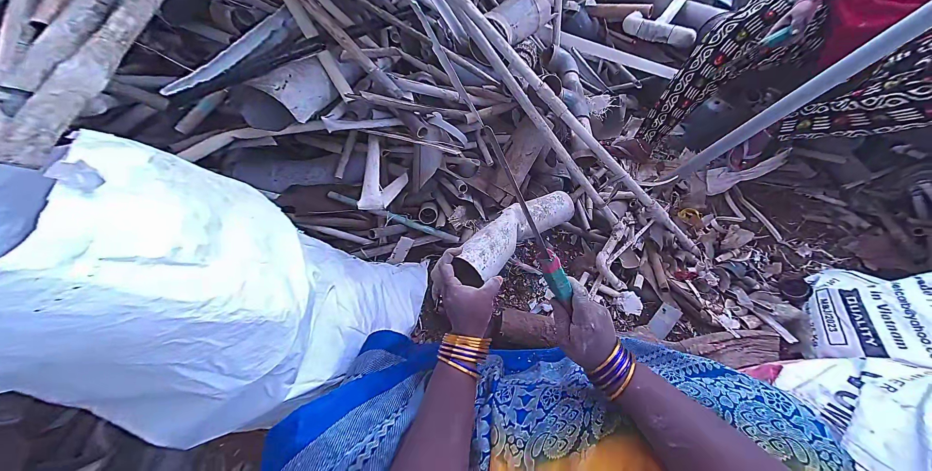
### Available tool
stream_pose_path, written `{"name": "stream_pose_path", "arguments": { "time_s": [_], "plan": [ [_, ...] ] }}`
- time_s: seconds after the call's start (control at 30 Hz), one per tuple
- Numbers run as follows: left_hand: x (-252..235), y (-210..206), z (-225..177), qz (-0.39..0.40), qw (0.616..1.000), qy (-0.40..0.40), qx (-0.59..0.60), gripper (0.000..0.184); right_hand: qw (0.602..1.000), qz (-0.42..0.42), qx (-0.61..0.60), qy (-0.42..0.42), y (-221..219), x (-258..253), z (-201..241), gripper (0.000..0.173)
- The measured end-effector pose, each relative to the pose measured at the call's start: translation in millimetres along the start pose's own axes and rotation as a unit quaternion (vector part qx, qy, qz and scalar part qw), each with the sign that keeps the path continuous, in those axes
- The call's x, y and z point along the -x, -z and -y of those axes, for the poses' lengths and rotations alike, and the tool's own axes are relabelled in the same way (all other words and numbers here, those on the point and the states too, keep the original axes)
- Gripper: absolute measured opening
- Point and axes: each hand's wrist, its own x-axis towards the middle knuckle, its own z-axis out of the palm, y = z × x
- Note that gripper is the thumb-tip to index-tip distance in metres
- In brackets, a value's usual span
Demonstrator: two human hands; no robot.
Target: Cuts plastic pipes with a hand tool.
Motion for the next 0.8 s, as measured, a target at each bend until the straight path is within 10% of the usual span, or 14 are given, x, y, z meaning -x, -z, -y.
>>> {"name": "stream_pose_path", "arguments": {
  "time_s": [0.13, 0.27, 0.33, 0.43, 0.57, 0.63, 0.7, 0.8],
  "plan": [
    [1, -1, -7, -0.010, 1.000, 0.014, 0.015, 0.093, 0.887, 0.396, 0.061, -0.230, 5, -21, 0, 0.049],
    [0, 0, -3, -0.015, 1.000, -0.006, -0.009, 0.091, 1.000, 0.008, 0.024, -0.003, -7, 1, -4, 0.037],
    [0, 1, -3, -0.019, 1.000, -0.003, 0.002, 0.092, 0.994, 0.099, 0.027, -0.041, -4, 5, -2, 0.040],
    [0, 1, -8, -0.021, 0.998, 0.022, 0.046, 0.096, 0.885, 0.398, 0.025, -0.240, 4, -20, -3, 0.049],
    [-1, 3, -6, -0.028, 0.999, -0.001, 0.017, 0.093, 0.999, 0.033, 0.005, -0.028, -9, 0, -7, 0.037],
    [0, 2, -5, -0.024, 1.000, -0.011, 0.001, 0.091, 0.989, 0.132, 0.016, -0.073, -5, 1, -4, 0.041],
    [1, 1, -6, -0.019, 1.000, -0.006, 0.007, 0.092, 0.883, 0.405, 0.026, -0.234, 6, -23, -2, 0.049],
    [2, 1, -8, -0.020, 0.999, -0.025, -0.021, 0.089, 0.958, 0.229, -0.001, -0.173, 5, -13, -1, 0.045]
  ]
}}
